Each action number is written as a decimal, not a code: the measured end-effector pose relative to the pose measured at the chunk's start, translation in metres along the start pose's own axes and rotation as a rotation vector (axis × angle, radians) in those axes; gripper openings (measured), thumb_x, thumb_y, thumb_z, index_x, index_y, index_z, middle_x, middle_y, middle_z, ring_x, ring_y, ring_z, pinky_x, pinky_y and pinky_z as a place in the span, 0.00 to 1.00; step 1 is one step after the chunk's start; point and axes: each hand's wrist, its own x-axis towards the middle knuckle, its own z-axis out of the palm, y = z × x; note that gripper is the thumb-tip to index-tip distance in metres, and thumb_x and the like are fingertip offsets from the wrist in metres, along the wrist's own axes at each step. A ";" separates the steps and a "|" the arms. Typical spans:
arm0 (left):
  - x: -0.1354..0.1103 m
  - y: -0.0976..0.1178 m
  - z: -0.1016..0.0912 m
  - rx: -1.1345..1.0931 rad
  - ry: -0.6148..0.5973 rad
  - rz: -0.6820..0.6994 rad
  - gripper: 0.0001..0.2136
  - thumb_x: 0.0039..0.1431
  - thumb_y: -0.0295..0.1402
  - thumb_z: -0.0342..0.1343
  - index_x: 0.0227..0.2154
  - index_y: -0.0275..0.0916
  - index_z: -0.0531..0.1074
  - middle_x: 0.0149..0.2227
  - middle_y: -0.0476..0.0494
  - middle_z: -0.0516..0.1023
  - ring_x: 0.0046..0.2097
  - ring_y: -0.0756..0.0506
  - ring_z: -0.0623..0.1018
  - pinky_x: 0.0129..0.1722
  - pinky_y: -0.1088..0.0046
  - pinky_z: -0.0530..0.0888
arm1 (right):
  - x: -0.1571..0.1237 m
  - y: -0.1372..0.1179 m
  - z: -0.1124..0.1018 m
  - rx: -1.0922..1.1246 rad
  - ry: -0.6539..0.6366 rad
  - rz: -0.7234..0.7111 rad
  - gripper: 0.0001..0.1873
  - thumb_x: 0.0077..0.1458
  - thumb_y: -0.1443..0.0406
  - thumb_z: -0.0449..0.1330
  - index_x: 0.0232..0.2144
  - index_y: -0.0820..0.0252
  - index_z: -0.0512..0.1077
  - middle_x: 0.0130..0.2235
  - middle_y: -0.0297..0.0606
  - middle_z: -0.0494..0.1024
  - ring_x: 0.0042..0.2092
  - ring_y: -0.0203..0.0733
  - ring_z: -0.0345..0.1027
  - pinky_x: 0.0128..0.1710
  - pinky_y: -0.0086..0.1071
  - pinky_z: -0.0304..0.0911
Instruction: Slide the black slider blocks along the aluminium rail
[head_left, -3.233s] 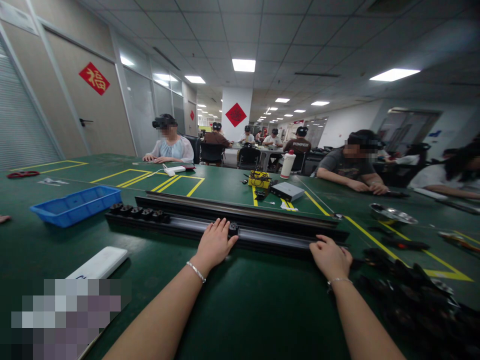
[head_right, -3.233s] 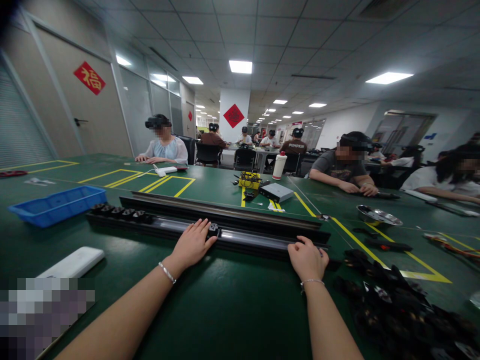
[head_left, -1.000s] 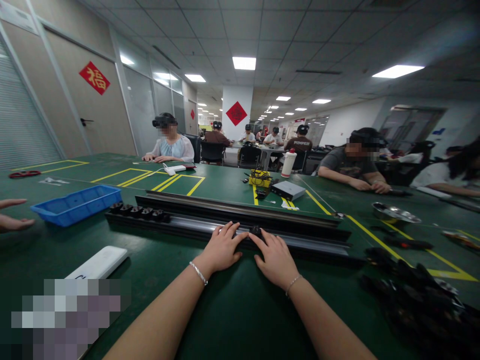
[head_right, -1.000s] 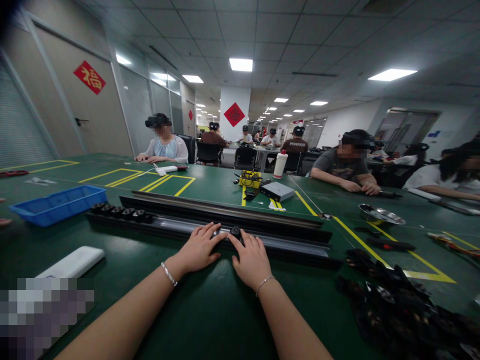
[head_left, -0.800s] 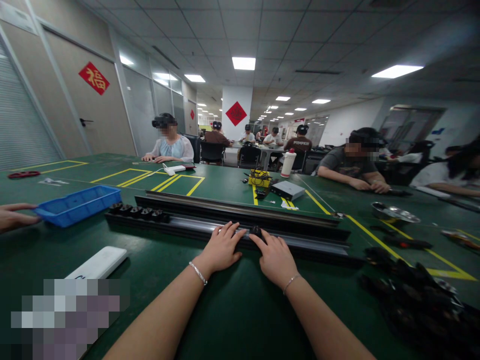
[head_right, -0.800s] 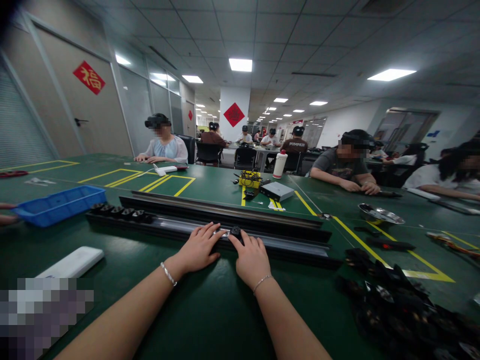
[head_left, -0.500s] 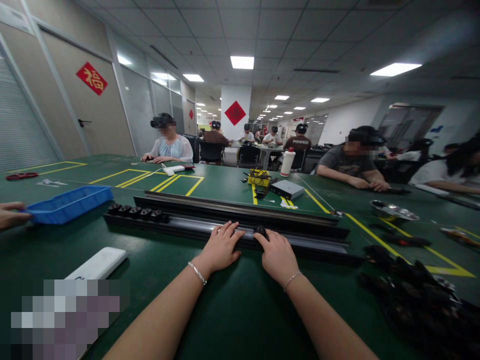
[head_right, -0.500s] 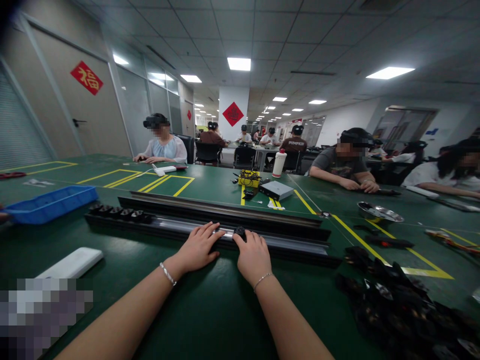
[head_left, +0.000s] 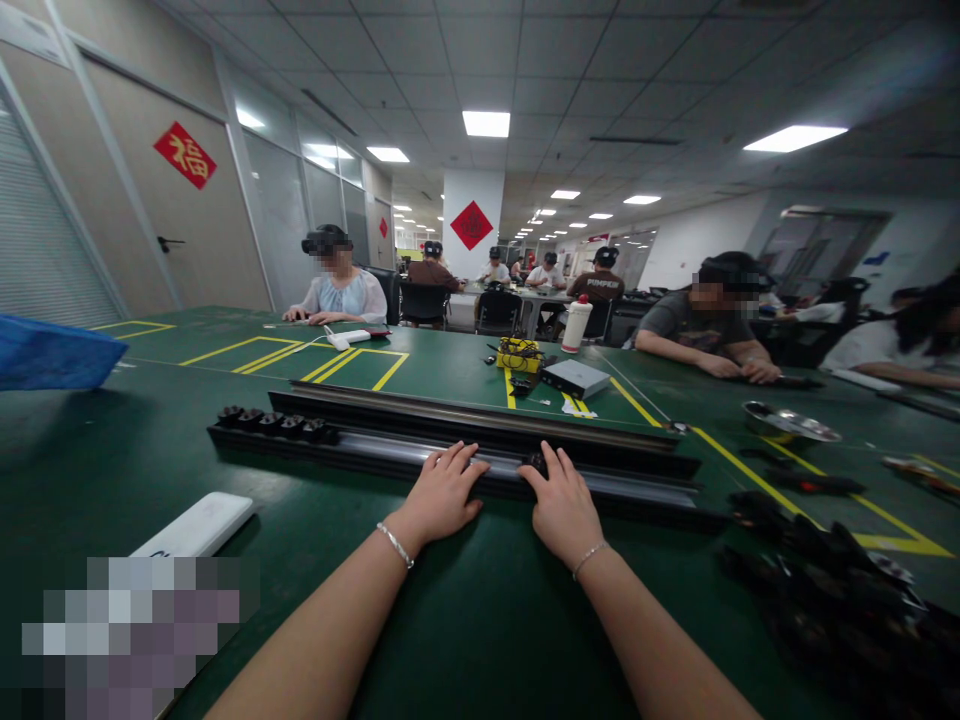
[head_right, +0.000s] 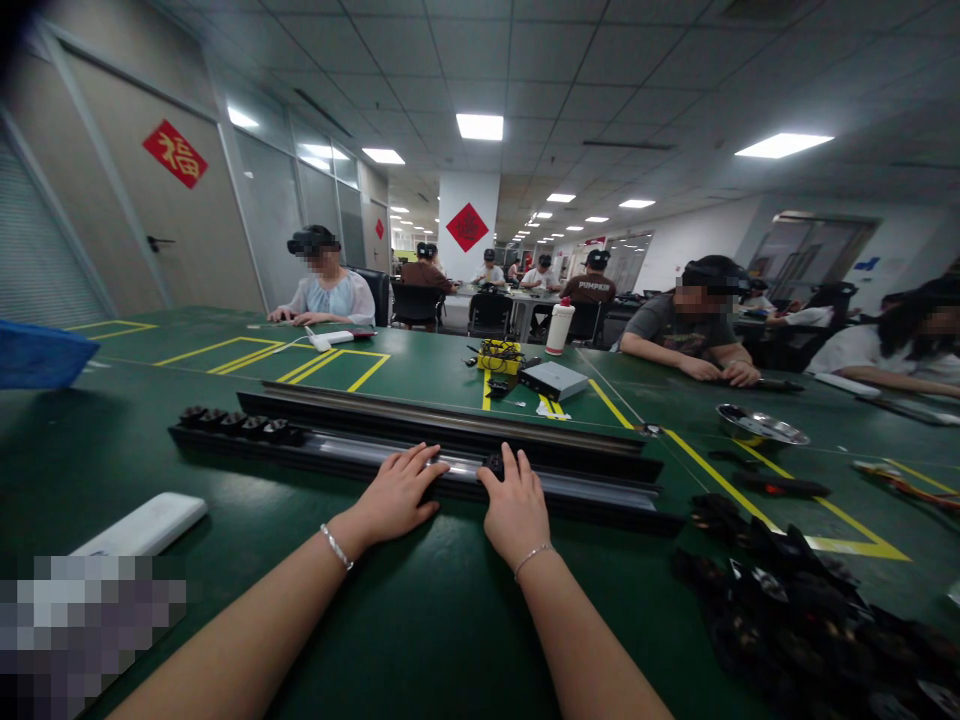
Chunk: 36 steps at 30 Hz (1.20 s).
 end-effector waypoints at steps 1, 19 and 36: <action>0.000 0.000 0.000 -0.001 0.002 0.001 0.26 0.53 0.39 0.56 0.56 0.47 0.60 0.64 0.41 0.56 0.64 0.38 0.54 0.58 0.55 0.57 | 0.000 0.001 -0.001 0.006 0.011 0.008 0.27 0.48 0.75 0.51 0.49 0.51 0.72 0.65 0.43 0.53 0.64 0.55 0.41 0.57 0.45 0.49; 0.000 -0.002 0.002 -0.033 0.022 0.000 0.24 0.54 0.38 0.56 0.54 0.47 0.62 0.63 0.42 0.58 0.64 0.37 0.56 0.58 0.54 0.57 | 0.009 0.023 0.001 0.124 0.198 0.115 0.16 0.59 0.61 0.48 0.33 0.59 0.76 0.48 0.44 0.72 0.49 0.45 0.64 0.49 0.38 0.58; 0.001 -0.003 -0.002 -0.052 0.017 -0.012 0.22 0.53 0.37 0.56 0.52 0.46 0.64 0.63 0.43 0.59 0.64 0.38 0.57 0.59 0.56 0.58 | 0.012 0.044 -0.006 0.142 0.224 0.465 0.21 0.49 0.67 0.52 0.47 0.61 0.66 0.43 0.40 0.75 0.45 0.45 0.67 0.48 0.37 0.56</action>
